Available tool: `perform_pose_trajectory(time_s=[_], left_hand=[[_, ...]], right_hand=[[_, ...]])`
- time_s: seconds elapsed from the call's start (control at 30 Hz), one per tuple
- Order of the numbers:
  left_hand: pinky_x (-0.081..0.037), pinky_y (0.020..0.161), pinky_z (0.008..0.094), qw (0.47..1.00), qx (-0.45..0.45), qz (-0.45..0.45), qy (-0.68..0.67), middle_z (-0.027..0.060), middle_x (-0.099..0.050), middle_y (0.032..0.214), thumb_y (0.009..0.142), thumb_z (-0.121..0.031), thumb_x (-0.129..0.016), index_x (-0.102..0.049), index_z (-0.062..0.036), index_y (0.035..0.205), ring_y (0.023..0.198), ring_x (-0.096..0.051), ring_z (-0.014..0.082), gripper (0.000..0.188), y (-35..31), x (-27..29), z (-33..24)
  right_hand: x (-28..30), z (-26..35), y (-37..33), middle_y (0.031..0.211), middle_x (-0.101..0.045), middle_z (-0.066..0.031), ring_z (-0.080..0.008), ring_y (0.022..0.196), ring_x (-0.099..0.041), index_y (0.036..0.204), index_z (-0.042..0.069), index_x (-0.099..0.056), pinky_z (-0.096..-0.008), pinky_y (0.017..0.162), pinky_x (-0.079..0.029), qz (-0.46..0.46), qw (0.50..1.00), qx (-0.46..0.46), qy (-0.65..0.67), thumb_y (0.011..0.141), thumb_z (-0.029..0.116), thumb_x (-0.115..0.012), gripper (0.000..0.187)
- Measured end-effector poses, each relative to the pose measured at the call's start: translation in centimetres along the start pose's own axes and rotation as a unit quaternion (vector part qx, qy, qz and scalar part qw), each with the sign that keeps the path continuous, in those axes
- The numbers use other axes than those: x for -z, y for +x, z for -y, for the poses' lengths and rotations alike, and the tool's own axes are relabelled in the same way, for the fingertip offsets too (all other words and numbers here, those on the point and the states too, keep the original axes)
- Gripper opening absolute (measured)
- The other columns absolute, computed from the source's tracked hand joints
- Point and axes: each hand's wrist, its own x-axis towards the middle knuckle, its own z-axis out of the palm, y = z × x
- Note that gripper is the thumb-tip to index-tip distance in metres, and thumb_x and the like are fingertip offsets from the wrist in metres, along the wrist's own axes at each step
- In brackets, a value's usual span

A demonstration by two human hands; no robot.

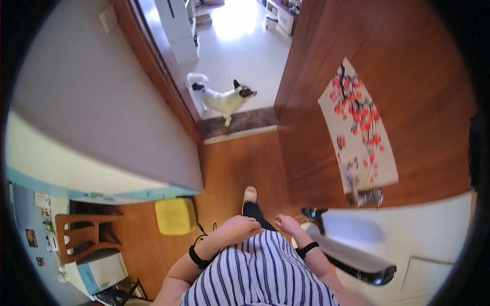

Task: The person hangs a white garment on a clothing rack, then zips up a black jacket and puts it into a plastic bag before hanging it on the rack.

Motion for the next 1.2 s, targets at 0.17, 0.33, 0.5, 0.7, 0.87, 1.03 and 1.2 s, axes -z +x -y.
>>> perform_pose_trajectory(time_s=[0.17,0.33,0.5,0.7,0.87,1.03,1.2], left_hand=[[-0.044,0.056,0.0426,0.997,0.076,-0.016,0.003,0.0169,-0.058,0.069,0.086,-0.034,-0.053,-0.051,-0.0052,0.079,0.065,-0.058,0.0355,0.030,9.6,11.0,2.4],[-0.043,0.050,0.0414,0.987,0.113,-0.116,0.013,0.0166,-0.056,0.062,0.085,-0.032,-0.056,-0.047,-0.0051,0.073,0.057,-0.056,0.0355,0.030,15.2,19.5,6.9],[-0.038,0.044,0.0382,0.969,0.124,-0.209,0.033,0.0190,-0.045,0.053,0.083,-0.026,-0.060,-0.045,-0.0028,0.062,0.046,-0.045,0.0345,0.035,20.8,27.7,14.6],[-0.038,0.042,0.0334,0.959,0.126,-0.247,0.057,0.0167,-0.041,0.052,0.082,-0.024,-0.060,-0.048,-0.0016,0.063,0.041,-0.040,0.0243,0.032,32.4,41.2,23.9],[-0.037,0.042,0.0357,0.968,0.036,-0.238,0.067,0.0164,-0.043,0.050,0.083,-0.028,-0.060,-0.045,-0.0025,0.058,0.043,-0.044,0.0291,0.038,43.8,53.5,27.2],[-0.038,0.044,0.0380,0.979,-0.012,-0.196,0.054,0.0143,-0.044,0.049,0.083,-0.031,-0.059,-0.047,-0.0045,0.059,0.045,-0.047,0.0300,0.038,55.0,61.2,31.7],[-0.035,0.042,0.0380,0.967,0.067,-0.234,0.078,0.0139,-0.044,0.049,0.080,-0.031,-0.062,-0.043,-0.0033,0.058,0.044,-0.045,0.0319,0.040,65.8,69.6,37.1]], right_hand=[[11.8,1.2,11.5,0.099,-0.061,-0.0177,-0.0318,0.095,-0.057,0.106,0.004,-0.056,-0.0394,0.080,-0.046,0.001,0.999,-0.010,-0.034,0.082,0.031,-0.055,0.036],[23.1,4.4,22.3,0.101,-0.061,-0.0152,-0.0296,0.097,-0.057,0.106,0.003,-0.056,-0.0370,0.082,-0.045,-0.049,0.995,0.083,0.003,0.085,0.031,-0.052,0.034],[31.7,6.4,35.5,0.098,-0.062,-0.0158,-0.0305,0.093,-0.058,0.103,0.005,-0.057,-0.0377,0.078,-0.047,-0.045,0.987,0.149,-0.045,0.085,0.030,-0.052,0.031],[39.6,5.4,49.2,0.095,-0.062,-0.0162,-0.0316,0.092,-0.058,0.103,0.006,-0.057,-0.0393,0.078,-0.046,-0.027,0.995,0.083,-0.045,0.084,0.031,-0.055,0.032],[50.5,7.0,56.7,0.092,-0.062,-0.0192,-0.0319,0.089,-0.059,0.099,0.002,-0.059,-0.0385,0.078,-0.047,-0.063,0.997,0.050,0.002,0.082,0.029,-0.056,0.032],[58.6,6.3,66.8,0.092,-0.063,-0.0184,-0.0317,0.089,-0.060,0.099,0.002,-0.060,-0.0375,0.077,-0.047,-0.070,0.997,0.008,0.038,0.082,0.030,-0.056,0.033],[66.8,5.3,81.0,0.092,-0.063,-0.0176,-0.0327,0.088,-0.059,0.104,0.005,-0.059,-0.0388,0.078,-0.047,-0.020,0.997,0.069,0.040,0.082,0.033,-0.057,0.036]])
